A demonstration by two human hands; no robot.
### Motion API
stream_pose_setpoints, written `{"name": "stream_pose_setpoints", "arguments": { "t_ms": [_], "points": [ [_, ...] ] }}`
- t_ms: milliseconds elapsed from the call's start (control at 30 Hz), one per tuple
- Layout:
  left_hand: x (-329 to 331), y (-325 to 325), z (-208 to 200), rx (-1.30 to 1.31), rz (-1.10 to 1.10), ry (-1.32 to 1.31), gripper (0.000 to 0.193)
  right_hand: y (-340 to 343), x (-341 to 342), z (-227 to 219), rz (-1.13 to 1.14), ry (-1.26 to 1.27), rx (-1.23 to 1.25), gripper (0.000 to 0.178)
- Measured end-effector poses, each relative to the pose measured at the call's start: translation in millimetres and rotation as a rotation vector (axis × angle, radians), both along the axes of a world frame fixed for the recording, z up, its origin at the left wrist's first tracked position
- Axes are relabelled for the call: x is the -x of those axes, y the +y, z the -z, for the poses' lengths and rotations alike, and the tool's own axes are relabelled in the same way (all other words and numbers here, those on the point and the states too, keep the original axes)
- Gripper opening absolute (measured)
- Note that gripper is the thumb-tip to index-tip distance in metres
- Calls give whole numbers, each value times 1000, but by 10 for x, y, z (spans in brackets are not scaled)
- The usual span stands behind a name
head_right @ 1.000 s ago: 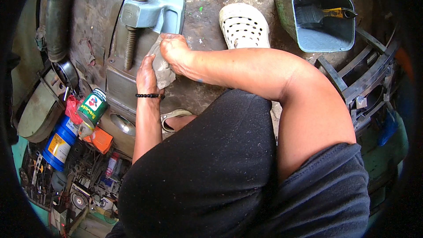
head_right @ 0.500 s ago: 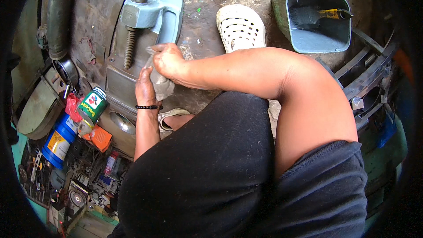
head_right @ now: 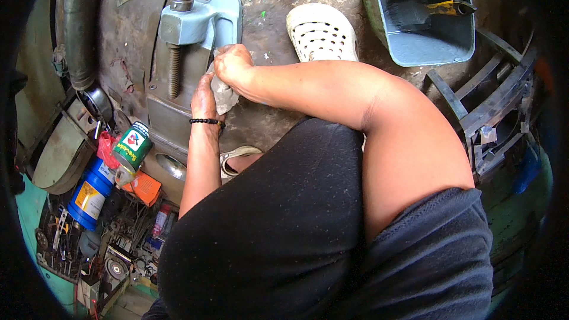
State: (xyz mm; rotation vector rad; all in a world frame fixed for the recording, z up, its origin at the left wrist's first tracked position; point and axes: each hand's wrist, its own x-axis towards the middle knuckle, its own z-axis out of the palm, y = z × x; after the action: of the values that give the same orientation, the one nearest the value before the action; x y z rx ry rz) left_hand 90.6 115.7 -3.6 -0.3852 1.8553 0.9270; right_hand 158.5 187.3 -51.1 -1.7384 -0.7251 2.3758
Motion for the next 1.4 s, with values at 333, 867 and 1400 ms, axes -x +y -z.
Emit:
{"name": "stream_pose_setpoints", "arguments": {
  "t_ms": [333,867,1400],
  "points": [
    [3,34,-139,-120,6,-3,41,-171,93,157,232,151,132,39],
    [-8,-112,-253,-202,12,68,38,52,-186,-387,159,387,230,37],
    [-209,-516,-208,-141,58,-27,57,-60,-395,-193,-244,287,115,41]
  ]
}}
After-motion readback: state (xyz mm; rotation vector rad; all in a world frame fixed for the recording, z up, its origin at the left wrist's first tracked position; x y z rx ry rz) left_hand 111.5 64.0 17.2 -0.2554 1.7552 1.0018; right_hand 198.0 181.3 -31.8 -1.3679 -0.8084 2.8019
